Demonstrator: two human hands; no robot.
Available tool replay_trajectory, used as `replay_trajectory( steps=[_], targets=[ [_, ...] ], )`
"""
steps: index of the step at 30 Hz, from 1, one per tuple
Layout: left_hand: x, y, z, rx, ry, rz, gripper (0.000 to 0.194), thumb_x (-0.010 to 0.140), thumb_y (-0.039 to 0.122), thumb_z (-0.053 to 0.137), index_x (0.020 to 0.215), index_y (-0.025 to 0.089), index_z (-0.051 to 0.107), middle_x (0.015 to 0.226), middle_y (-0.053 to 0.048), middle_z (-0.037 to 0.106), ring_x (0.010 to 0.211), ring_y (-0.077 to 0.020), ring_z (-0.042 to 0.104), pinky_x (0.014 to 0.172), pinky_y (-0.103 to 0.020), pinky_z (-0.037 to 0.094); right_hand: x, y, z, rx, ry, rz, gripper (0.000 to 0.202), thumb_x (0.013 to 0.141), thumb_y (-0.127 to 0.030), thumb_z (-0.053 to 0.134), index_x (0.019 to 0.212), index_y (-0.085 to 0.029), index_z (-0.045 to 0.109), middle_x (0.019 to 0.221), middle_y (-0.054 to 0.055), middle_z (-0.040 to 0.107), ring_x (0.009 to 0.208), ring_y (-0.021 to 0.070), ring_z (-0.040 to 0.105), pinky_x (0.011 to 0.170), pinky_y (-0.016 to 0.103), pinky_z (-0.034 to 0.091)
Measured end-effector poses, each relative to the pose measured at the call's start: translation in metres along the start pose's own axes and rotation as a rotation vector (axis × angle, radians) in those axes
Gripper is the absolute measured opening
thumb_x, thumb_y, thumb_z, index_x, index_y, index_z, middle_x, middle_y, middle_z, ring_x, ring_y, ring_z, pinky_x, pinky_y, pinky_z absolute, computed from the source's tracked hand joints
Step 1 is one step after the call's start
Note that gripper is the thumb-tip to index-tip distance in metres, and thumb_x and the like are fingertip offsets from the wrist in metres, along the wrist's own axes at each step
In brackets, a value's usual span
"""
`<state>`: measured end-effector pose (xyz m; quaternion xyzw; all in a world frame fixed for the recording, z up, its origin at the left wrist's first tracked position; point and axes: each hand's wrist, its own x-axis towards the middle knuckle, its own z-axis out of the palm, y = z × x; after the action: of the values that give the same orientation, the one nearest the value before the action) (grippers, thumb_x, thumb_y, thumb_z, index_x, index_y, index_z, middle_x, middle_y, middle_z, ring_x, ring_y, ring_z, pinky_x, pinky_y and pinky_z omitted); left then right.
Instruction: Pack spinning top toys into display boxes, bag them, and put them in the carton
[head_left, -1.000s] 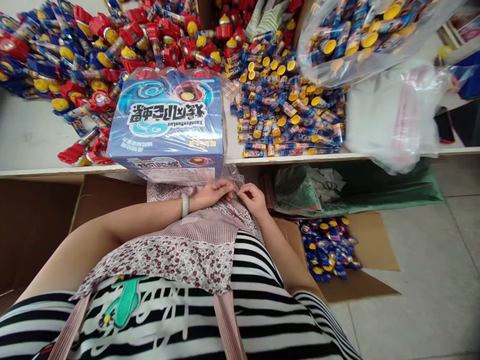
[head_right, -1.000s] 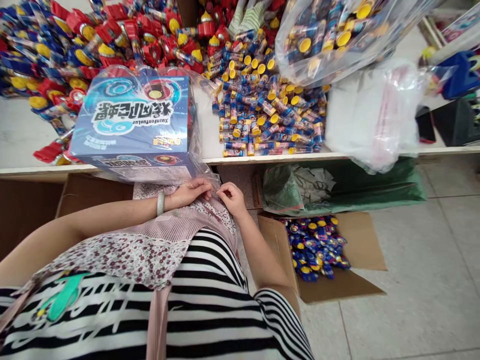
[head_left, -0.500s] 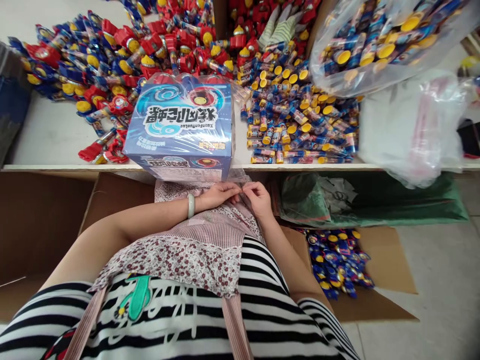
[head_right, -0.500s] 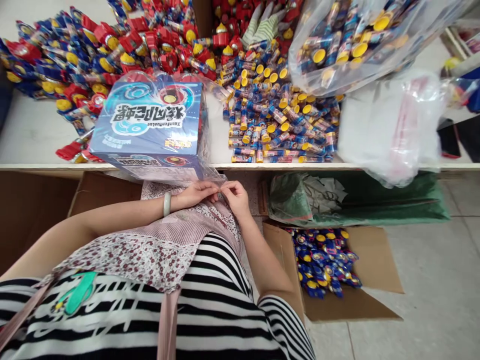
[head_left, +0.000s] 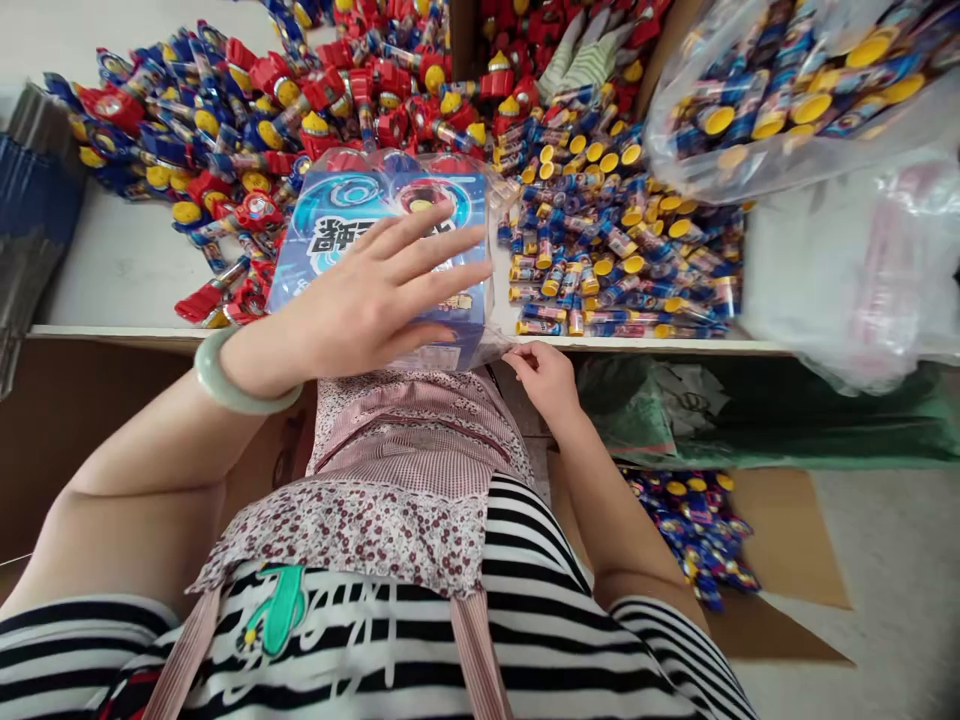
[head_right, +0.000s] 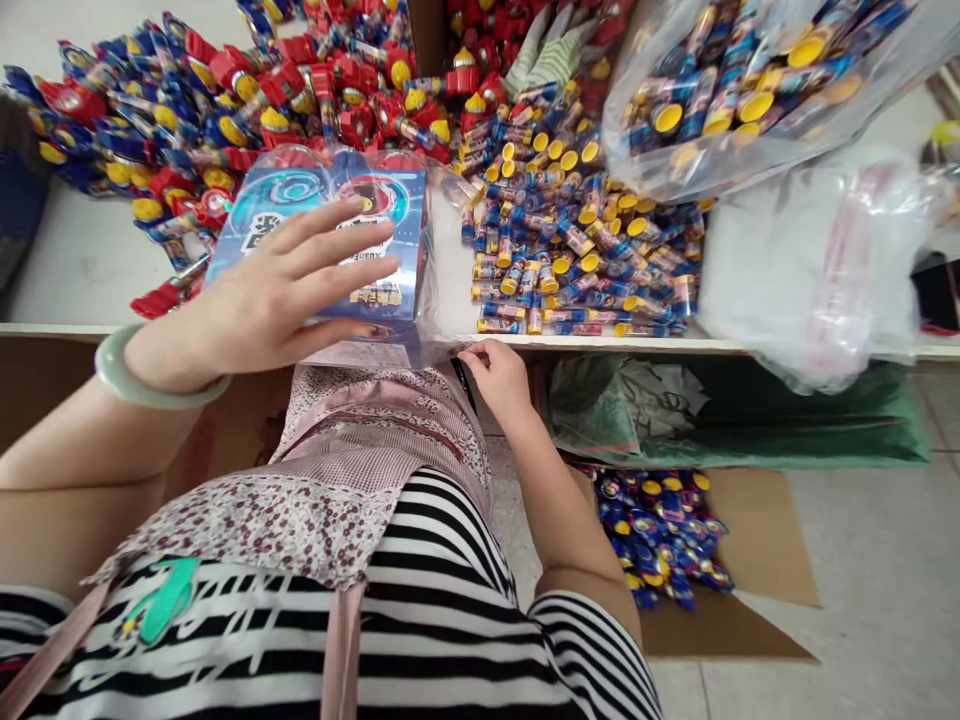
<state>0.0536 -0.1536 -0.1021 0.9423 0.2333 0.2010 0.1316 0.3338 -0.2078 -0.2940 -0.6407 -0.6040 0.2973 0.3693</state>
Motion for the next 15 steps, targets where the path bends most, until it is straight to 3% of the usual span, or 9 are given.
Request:
replay_trajectory(
  steps=[2, 6, 12, 15],
  targets=[
    [0.018, -0.015, 0.007, 0.159, -0.143, 0.005, 0.063, 0.097, 0.055, 0.055, 0.153, 0.028, 0.043, 0.162, -0.007, 0.036, 0.154, -0.0404, 0.019, 0.124, -0.065, 0.016, 0.011, -0.007, -0.006, -0.123, -0.010, -0.060, 0.019, 0.086, -0.038, 0.066, 0.078, -0.021, 0.066, 0.083, 0.005, 0.072, 0.074, 0.0203, 0.063, 0.072, 0.033, 0.047],
    [0.030, -0.030, 0.022, 0.240, -0.348, 0.016, 0.069, 0.098, 0.057, 0.051, 0.156, 0.025, 0.036, 0.166, -0.011, 0.026, 0.155, -0.0413, 0.015, 0.124, -0.063, 0.014, 0.038, -0.022, -0.012, -0.315, -0.088, -0.185, 0.013, 0.090, -0.027, 0.062, 0.085, -0.019, 0.070, 0.092, 0.008, 0.073, 0.086, 0.0218, 0.065, 0.076, 0.031, 0.045],
    [0.025, -0.031, 0.022, 0.173, -0.363, -0.017, 0.064, 0.097, 0.058, 0.051, 0.154, 0.032, 0.039, 0.167, -0.005, 0.026, 0.156, -0.0343, 0.014, 0.126, -0.056, 0.007, 0.095, -0.030, 0.004, -0.465, -0.351, -0.415, 0.019, 0.092, -0.026, 0.060, 0.101, -0.017, 0.074, 0.102, 0.009, 0.075, 0.094, 0.0225, 0.067, 0.075, 0.029, 0.041],
    [0.026, -0.033, 0.024, 0.145, -0.347, -0.033, 0.063, 0.097, 0.061, 0.050, 0.152, 0.033, 0.043, 0.165, -0.003, 0.029, 0.156, -0.0344, 0.016, 0.126, -0.055, 0.006, 0.121, -0.028, 0.013, -0.468, -0.412, -0.572, 0.019, 0.090, -0.029, 0.063, 0.104, -0.020, 0.075, 0.103, 0.007, 0.076, 0.095, 0.0220, 0.067, 0.077, 0.029, 0.043]
  ],
)
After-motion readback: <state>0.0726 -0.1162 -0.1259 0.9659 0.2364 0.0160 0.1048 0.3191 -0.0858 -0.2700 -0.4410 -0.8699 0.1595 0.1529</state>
